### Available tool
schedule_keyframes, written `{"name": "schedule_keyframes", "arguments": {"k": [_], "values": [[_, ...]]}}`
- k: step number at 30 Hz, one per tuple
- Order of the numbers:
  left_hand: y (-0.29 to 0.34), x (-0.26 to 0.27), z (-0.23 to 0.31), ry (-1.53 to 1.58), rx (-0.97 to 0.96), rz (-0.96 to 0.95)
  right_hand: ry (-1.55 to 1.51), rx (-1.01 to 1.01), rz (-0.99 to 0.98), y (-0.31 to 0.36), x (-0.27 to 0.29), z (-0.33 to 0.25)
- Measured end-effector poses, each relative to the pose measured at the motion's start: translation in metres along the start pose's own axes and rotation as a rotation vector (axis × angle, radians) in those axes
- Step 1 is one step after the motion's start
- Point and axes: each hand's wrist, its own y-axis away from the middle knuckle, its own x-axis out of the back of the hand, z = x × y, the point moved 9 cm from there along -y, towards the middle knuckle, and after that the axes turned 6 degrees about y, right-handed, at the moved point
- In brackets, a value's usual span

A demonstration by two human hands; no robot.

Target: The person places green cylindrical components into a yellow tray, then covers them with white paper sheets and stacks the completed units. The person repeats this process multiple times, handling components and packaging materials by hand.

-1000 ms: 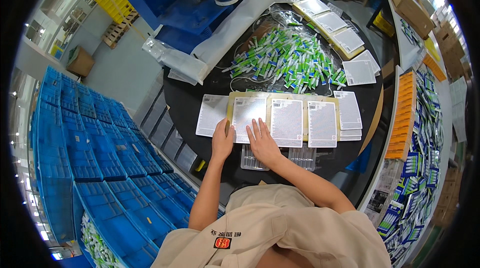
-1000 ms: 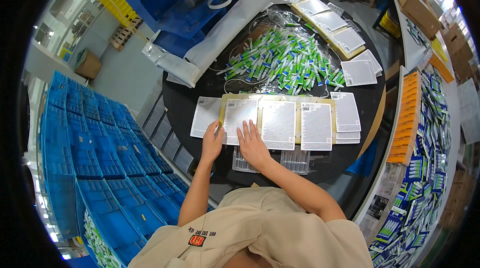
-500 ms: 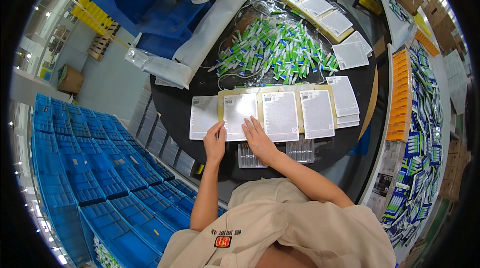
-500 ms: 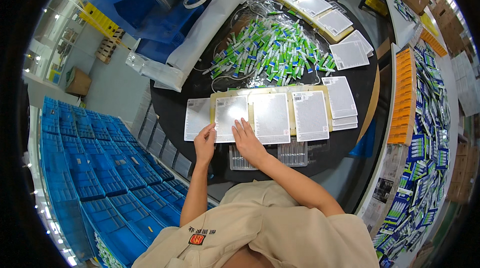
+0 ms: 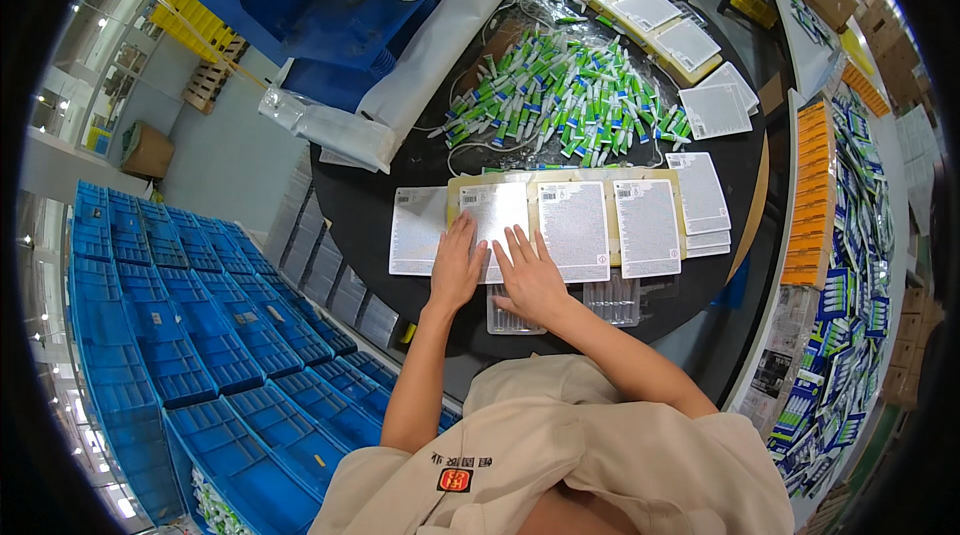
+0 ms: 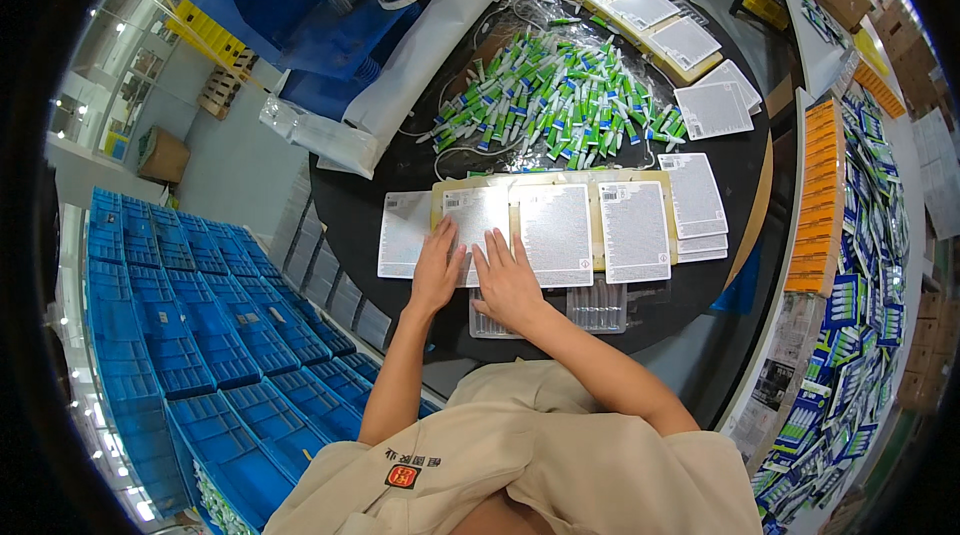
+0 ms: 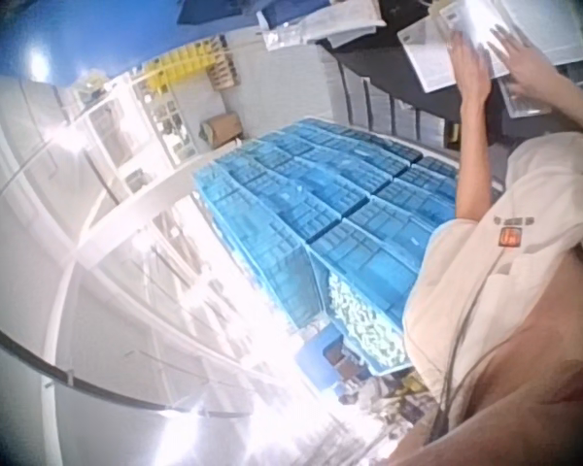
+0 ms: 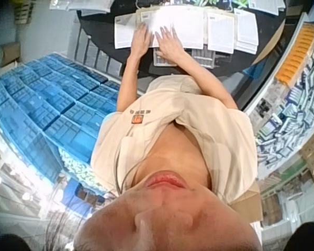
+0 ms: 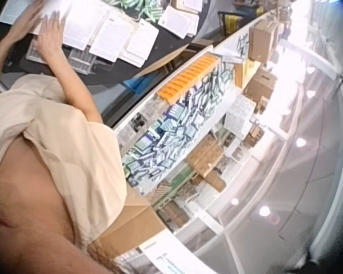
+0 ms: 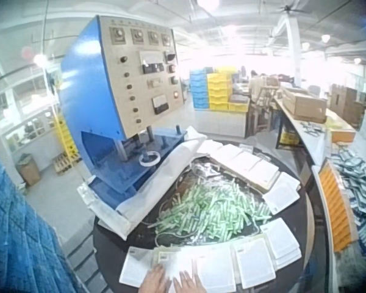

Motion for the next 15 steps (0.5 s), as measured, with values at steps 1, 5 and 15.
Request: {"name": "schedule_keyframes", "arguments": {"k": [1, 5, 15], "values": [[-0.002, -0.005, -0.002, 0.020, -0.008, -0.033, -0.020, 0.015, 0.080, -0.002, 0.008, 0.000], [-0.004, 0.001, -0.009, 0.199, -0.051, -0.058, -0.015, 0.032, 0.107, -0.018, -0.002, 0.005], [0.000, -0.012, 0.029, -0.105, -0.062, -0.021, -0.369, -0.131, 0.216, 0.034, 0.035, 0.093]]}}
